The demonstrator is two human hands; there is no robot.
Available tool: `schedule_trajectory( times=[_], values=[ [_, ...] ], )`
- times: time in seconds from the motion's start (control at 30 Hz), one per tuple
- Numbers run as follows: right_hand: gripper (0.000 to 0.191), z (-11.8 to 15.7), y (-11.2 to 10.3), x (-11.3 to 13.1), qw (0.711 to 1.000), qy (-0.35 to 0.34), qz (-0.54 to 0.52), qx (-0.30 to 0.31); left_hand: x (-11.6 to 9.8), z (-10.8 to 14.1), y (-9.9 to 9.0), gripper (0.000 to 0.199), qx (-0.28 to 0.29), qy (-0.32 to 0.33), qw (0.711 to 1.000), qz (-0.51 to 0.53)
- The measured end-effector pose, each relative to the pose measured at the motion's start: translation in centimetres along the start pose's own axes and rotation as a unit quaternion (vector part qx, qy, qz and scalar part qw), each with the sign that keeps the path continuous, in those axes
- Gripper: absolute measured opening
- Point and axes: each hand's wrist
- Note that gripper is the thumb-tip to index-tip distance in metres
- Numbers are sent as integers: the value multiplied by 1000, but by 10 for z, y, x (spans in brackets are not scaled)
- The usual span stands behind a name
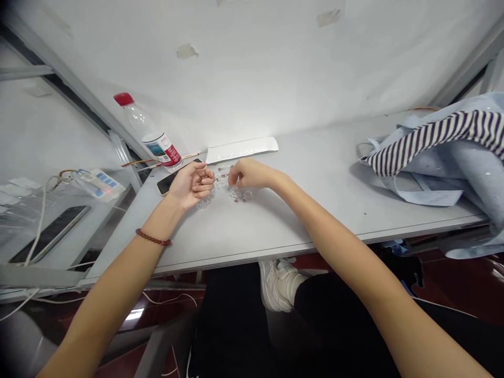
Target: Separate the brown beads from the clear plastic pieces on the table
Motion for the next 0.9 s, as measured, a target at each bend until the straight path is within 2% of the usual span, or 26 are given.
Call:
schedule_trajectory(
  times=[0.1, 0.2, 0.3, 0.43, 0.53, 0.63, 0.7, 0.83, 0.9],
  values=[
    [25, 0, 6, 1, 998, -11, 37, 41, 3, -2, -1, 22, -6, -23, 998, -63],
    [27, 0, 18, 1, 996, -35, 70, 37, 4, -1, -2, 9, 5, -20, 994, -107],
    [24, 1, 26, 0, 994, -60, 87, 26, 1, 0, -5, 12, -4, 2, 992, -126],
    [18, 2, 23, -1, 997, -62, 53, -2, -1, 0, -7, 10, -33, 10, 985, -170],
    [20, 3, 17, 1, 999, -39, 9, -27, -2, 0, -7, 5, -18, -9, 978, -207],
    [25, 3, 11, 5, 999, -28, 14, -42, -2, 0, -7, 11, 0, -16, 977, -213],
    [27, 4, 7, 10, 999, -42, 25, -19, -3, 1, -7, 15, -2, -10, 979, -202],
    [25, 6, 6, 18, 990, -77, 16, 114, -6, 3, -9, 20, 0, 12, 985, -172],
    [24, 6, 10, 18, 984, -90, 11, 151, -8, 3, -10, 20, 4, 15, 986, -168]
  ],
)
Point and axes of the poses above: each hand's wrist, its own z-axis away from the middle knuckle, its own y-axis out of the palm, x = y × z, and after that the axes turned 15 degrees about -x, right-handed
